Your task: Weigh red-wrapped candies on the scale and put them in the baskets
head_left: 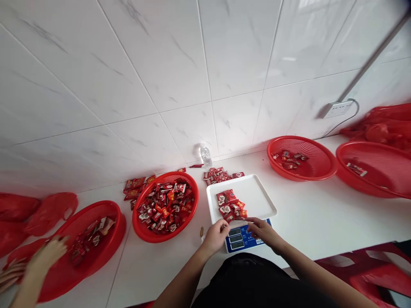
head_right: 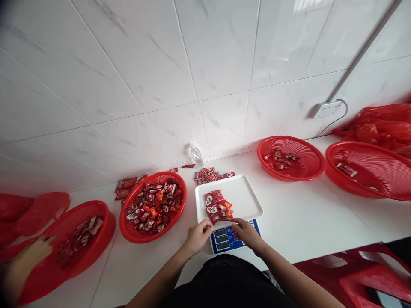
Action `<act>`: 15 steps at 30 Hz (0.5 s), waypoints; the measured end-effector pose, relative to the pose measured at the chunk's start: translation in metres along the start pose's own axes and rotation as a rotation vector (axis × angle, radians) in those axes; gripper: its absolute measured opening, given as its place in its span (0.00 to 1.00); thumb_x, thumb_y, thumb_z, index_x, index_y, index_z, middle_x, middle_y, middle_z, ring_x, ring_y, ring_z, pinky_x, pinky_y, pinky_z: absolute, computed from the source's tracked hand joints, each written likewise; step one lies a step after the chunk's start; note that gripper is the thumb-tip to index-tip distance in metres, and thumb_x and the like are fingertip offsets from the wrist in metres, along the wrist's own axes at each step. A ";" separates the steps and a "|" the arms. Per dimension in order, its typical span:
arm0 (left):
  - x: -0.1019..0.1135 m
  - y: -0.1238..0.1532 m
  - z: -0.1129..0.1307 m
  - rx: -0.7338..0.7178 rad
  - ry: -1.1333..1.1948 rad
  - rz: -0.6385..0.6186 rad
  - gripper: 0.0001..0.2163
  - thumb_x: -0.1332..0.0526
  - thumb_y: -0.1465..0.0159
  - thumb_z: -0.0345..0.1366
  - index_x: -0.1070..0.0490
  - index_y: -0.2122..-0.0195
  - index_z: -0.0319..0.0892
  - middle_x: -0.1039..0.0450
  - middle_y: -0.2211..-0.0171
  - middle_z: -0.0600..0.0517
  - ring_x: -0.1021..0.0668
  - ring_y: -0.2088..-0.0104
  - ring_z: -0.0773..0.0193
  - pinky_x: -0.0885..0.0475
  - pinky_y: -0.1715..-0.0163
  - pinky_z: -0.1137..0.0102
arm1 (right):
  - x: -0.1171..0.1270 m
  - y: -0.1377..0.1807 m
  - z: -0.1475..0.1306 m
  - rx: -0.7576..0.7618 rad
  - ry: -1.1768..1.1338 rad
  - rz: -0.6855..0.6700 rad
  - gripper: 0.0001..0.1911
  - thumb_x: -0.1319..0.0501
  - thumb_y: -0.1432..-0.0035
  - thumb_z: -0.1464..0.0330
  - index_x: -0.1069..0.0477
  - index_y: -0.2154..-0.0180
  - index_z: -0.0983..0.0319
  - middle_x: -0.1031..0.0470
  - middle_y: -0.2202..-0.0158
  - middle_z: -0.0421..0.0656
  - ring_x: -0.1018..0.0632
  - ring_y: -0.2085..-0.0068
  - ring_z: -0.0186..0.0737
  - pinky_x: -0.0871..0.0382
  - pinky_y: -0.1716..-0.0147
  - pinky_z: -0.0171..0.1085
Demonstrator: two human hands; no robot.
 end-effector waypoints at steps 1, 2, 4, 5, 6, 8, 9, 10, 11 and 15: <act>0.011 -0.005 0.000 -0.028 -0.033 0.082 0.11 0.47 0.42 0.43 0.32 0.69 0.42 0.28 0.70 0.51 0.27 0.68 0.64 0.34 0.65 0.71 | -0.001 0.000 -0.003 0.003 0.016 -0.001 0.22 0.44 0.46 0.56 0.34 0.53 0.60 0.28 0.70 0.38 0.29 0.74 0.31 0.36 0.73 0.33; 0.024 -0.010 -0.001 -0.049 -0.055 0.171 0.11 0.47 0.42 0.43 0.32 0.68 0.42 0.27 0.68 0.50 0.26 0.66 0.62 0.34 0.64 0.70 | -0.002 0.000 -0.005 0.005 0.032 -0.013 0.21 0.44 0.47 0.57 0.34 0.53 0.61 0.28 0.70 0.38 0.28 0.74 0.32 0.35 0.73 0.33; 0.055 -0.025 -0.009 -0.069 -0.116 0.335 0.12 0.48 0.42 0.44 0.32 0.66 0.42 0.27 0.66 0.48 0.26 0.64 0.59 0.33 0.62 0.68 | -0.004 0.000 -0.008 0.011 0.052 -0.061 0.18 0.43 0.47 0.61 0.32 0.56 0.62 0.27 0.71 0.39 0.28 0.73 0.32 0.35 0.72 0.33; 0.072 -0.033 -0.016 -0.069 -0.168 0.405 0.12 0.48 0.42 0.45 0.32 0.67 0.42 0.27 0.65 0.47 0.26 0.63 0.58 0.32 0.61 0.67 | -0.004 0.000 -0.009 0.011 0.063 -0.083 0.16 0.42 0.48 0.62 0.31 0.58 0.62 0.27 0.72 0.39 0.27 0.73 0.32 0.34 0.72 0.33; 0.089 -0.043 -0.025 -0.065 -0.217 0.459 0.13 0.48 0.44 0.45 0.32 0.67 0.42 0.27 0.64 0.46 0.26 0.62 0.56 0.33 0.59 0.65 | -0.003 0.001 -0.010 0.013 0.068 -0.078 0.15 0.42 0.48 0.64 0.30 0.59 0.63 0.27 0.73 0.39 0.27 0.73 0.32 0.34 0.72 0.33; 0.120 -0.061 -0.050 -0.007 -0.275 0.488 0.13 0.46 0.47 0.45 0.32 0.67 0.41 0.27 0.64 0.44 0.25 0.61 0.53 0.32 0.57 0.63 | 0.000 0.004 -0.011 0.014 0.074 -0.049 0.13 0.41 0.49 0.66 0.29 0.61 0.63 0.27 0.74 0.39 0.27 0.74 0.32 0.34 0.73 0.33; 0.133 -0.069 -0.064 0.052 -0.275 0.469 0.14 0.45 0.49 0.45 0.32 0.68 0.41 0.26 0.65 0.44 0.25 0.60 0.52 0.32 0.56 0.62 | 0.002 0.006 -0.012 0.013 0.074 -0.033 0.12 0.41 0.49 0.66 0.28 0.61 0.63 0.27 0.74 0.39 0.27 0.74 0.32 0.34 0.73 0.32; 0.144 -0.076 -0.078 0.118 -0.254 0.449 0.14 0.45 0.49 0.45 0.32 0.68 0.41 0.26 0.65 0.44 0.25 0.60 0.52 0.32 0.55 0.62 | 0.003 0.009 -0.012 0.012 0.072 -0.019 0.12 0.41 0.49 0.67 0.28 0.61 0.63 0.26 0.74 0.38 0.27 0.74 0.32 0.34 0.73 0.32; 0.152 -0.080 -0.092 0.180 -0.222 0.417 0.14 0.46 0.49 0.46 0.32 0.67 0.41 0.25 0.64 0.45 0.25 0.58 0.52 0.32 0.55 0.62 | 0.004 0.012 -0.013 0.010 0.069 -0.012 0.12 0.41 0.49 0.67 0.28 0.61 0.63 0.26 0.74 0.38 0.27 0.74 0.32 0.34 0.74 0.32; 0.156 -0.084 -0.126 0.444 -0.135 0.311 0.16 0.47 0.48 0.48 0.32 0.65 0.44 0.24 0.70 0.48 0.22 0.62 0.50 0.27 0.63 0.61 | 0.005 0.020 -0.016 -0.004 0.064 0.005 0.12 0.41 0.50 0.69 0.27 0.61 0.62 0.26 0.74 0.38 0.27 0.74 0.31 0.35 0.74 0.31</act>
Point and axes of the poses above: each hand's wrist, its own y-axis away from the middle knuckle, its own x-axis out of the back of the hand, z = x × y, the point moved 3 cm from there along -y, towards the middle knuckle
